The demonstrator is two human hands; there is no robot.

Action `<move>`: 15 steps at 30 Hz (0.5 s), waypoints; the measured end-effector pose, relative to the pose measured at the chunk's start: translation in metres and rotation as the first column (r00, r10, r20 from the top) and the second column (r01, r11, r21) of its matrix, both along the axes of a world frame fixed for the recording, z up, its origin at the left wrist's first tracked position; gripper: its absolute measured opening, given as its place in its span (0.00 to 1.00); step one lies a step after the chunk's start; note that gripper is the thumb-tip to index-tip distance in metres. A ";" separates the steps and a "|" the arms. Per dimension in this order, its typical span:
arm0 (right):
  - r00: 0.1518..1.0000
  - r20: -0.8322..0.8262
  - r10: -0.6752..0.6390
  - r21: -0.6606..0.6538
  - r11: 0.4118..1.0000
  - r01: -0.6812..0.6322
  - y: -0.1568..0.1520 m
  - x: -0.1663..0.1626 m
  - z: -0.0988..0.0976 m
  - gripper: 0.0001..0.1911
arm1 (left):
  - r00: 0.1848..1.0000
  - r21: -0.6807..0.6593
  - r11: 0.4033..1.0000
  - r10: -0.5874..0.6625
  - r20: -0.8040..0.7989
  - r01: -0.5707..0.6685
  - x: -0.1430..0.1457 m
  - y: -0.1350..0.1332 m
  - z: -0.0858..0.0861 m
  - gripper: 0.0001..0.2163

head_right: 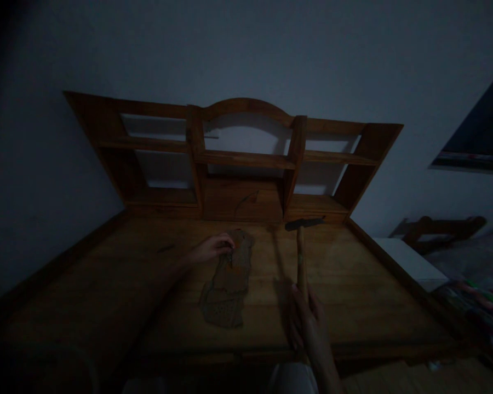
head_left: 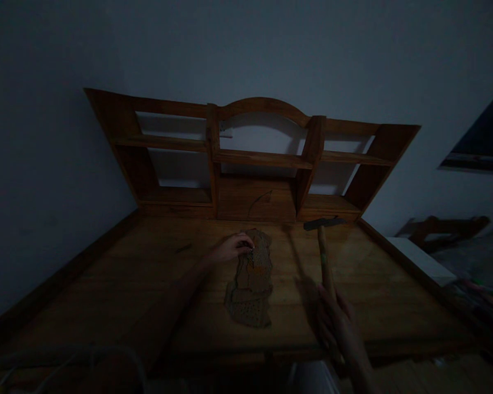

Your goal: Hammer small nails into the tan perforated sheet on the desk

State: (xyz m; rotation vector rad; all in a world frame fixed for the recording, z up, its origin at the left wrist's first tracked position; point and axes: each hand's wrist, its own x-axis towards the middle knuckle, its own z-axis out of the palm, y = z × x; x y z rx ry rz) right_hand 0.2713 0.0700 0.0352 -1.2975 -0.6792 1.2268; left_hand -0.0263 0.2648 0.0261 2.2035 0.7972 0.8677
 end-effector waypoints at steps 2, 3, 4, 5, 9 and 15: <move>1.000 0.006 -0.010 0.002 1.000 0.010 0.000 0.000 0.000 0.20 | 0.999 -0.059 0.998 0.034 0.018 -0.033 0.001 0.000 -0.002 0.11; 1.000 0.002 -0.011 -0.004 1.000 0.011 0.000 0.000 0.000 0.20 | 0.998 -0.075 0.996 0.054 0.025 -0.052 0.002 0.001 -0.002 0.12; 1.000 -0.005 -0.013 -0.013 1.000 0.013 0.000 0.000 0.001 0.21 | 0.997 -0.078 0.994 0.075 0.029 -0.072 0.003 0.001 -0.002 0.12; 1.000 -0.012 -0.012 -0.022 1.000 0.012 0.000 -0.001 0.002 0.21 | 0.995 -0.067 0.994 0.092 0.028 -0.090 0.004 0.000 -0.002 0.12; 1.000 -0.009 0.004 -0.036 0.999 -0.005 0.000 -0.002 0.005 0.20 | 0.989 0.025 0.989 0.145 0.024 -0.145 0.007 -0.003 0.004 0.11; 0.998 0.049 0.032 -0.037 0.999 -0.030 -0.002 -0.002 0.005 0.20 | 0.983 0.068 0.982 0.174 0.063 -0.178 0.008 -0.011 0.014 0.11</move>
